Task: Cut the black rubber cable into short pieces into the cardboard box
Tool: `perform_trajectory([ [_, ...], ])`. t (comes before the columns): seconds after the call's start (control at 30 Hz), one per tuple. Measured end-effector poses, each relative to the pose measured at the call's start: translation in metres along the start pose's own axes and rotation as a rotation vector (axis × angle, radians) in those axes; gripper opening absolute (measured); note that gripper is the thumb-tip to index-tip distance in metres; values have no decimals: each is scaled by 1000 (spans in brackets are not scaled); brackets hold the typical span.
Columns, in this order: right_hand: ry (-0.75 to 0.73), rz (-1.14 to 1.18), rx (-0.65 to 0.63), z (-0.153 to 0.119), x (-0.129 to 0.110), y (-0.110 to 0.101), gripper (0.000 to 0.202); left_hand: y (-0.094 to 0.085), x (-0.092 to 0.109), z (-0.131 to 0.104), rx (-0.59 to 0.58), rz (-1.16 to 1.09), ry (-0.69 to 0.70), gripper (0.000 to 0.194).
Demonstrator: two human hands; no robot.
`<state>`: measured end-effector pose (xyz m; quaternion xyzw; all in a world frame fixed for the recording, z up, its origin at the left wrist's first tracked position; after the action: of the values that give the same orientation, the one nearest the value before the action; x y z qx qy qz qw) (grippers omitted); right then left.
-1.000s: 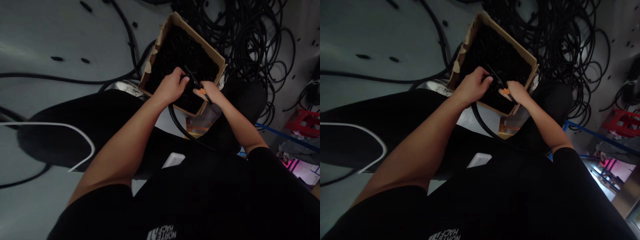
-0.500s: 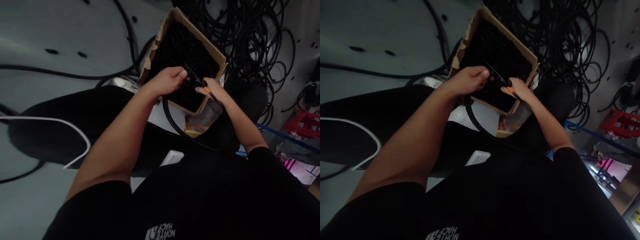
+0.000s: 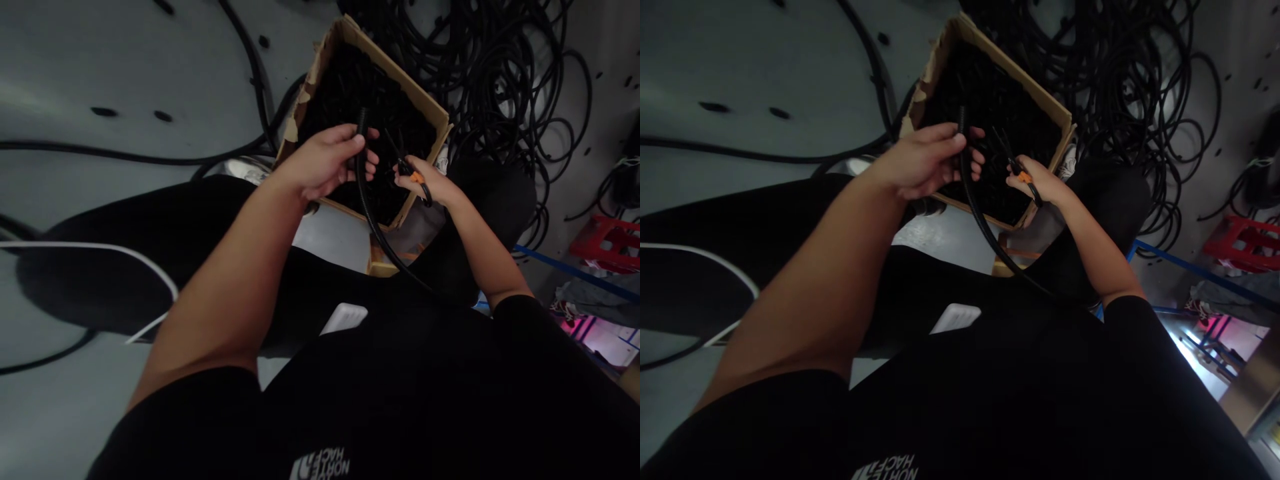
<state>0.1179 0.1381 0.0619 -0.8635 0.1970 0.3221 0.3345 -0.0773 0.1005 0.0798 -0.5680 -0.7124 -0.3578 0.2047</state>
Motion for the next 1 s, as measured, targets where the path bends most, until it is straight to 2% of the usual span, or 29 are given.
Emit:
perform_trajectory([
  [0.07, -3, 34, 34, 1, -6, -1, 28, 4, -5, 1, -33, 117, 14, 13],
  [0.13, -5, 74, 103, 2, -13, -3, 37, 10, -12, 5, -71, 220, 40, 20],
  [0.2, -5, 126, 175, 4, -19, -4, 44, 17, -17, 7, -111, 259, 61, 26],
  [0.27, -1, 162, 222, 6, -24, -3, 43, 23, -21, 8, -134, 254, 71, 24],
  [0.37, 29, 137, 281, 9, -27, -6, 37, 27, -23, 5, -107, 238, 76, 25],
  [0.43, 31, 142, 351, 11, -30, -16, 33, 27, -22, 2, -79, 233, 80, 29],
  [0.57, 31, 254, 470, 15, -30, -36, 22, 15, -13, 1, 13, 189, 121, 25],
  [0.67, 40, 254, 378, 16, -27, -31, 23, -6, -1, 3, 137, 162, 189, 19],
  [0.77, 22, 129, 216, 13, -24, -13, 38, -28, 12, 5, 245, 203, 273, 18],
  [0.87, -17, 52, 96, 10, -18, 2, 42, -32, 12, 8, 205, 311, 292, 26],
  [1.0, -52, 44, 62, 10, -11, 9, 38, -17, 6, 9, 94, 475, 366, 22],
])
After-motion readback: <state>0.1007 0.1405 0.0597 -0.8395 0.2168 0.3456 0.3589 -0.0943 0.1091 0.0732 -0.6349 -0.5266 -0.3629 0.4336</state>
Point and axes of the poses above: each hand's wrist, its own z-axis towards the middle knuckle, its own y-axis out of the palm, x = y × z, the point moved 8 cm from there along z, towards the middle knuckle, and after that the axes turned 6 degrees about x, right-handed, at the moved point
